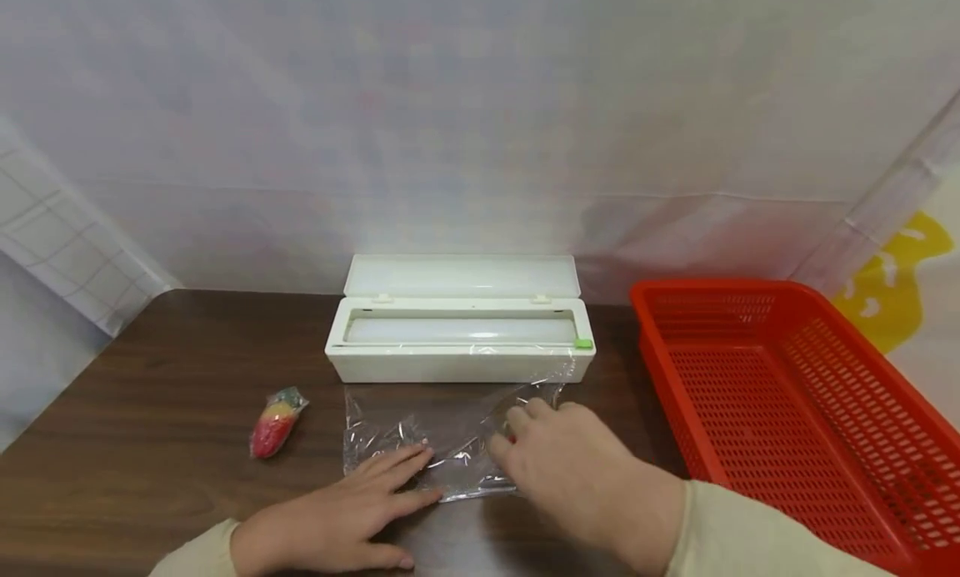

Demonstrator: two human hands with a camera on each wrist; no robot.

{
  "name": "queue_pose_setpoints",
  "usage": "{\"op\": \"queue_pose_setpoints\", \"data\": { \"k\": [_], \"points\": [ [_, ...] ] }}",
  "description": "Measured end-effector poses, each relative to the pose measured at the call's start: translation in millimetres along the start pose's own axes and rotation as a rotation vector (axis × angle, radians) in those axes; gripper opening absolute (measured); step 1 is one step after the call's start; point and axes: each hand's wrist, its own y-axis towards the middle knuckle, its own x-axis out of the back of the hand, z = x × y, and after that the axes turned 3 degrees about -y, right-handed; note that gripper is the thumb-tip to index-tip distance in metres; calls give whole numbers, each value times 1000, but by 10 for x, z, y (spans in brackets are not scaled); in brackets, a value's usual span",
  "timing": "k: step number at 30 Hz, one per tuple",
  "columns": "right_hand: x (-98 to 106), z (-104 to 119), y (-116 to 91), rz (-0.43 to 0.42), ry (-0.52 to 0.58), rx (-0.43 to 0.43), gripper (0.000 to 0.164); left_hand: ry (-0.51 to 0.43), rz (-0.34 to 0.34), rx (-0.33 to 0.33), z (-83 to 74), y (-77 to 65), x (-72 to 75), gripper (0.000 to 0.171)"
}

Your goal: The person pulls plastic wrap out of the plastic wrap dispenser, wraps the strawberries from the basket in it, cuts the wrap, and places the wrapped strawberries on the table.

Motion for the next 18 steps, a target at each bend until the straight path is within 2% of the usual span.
{"op": "queue_pose_setpoints", "data": {
  "k": [4, 6, 9, 13, 18],
  "points": [
    [-155, 236, 245, 64, 11, 57, 26, 76, -3, -38, 18, 12, 5, 54],
    [-263, 352, 333, 82, 48, 52, 26, 110, 0, -66, 31, 18, -8, 53],
    [-411, 532, 395, 107, 86, 46, 31, 107, 2, -101, 32, 31, -39, 54],
    [-564, 702, 390, 61, 104, 34, 29, 92, -14, -130, 24, 40, -60, 57],
    [-633, 730, 420, 0, 142, 16, 30, 127, -36, -114, 26, -11, -37, 58]
  ]
}}
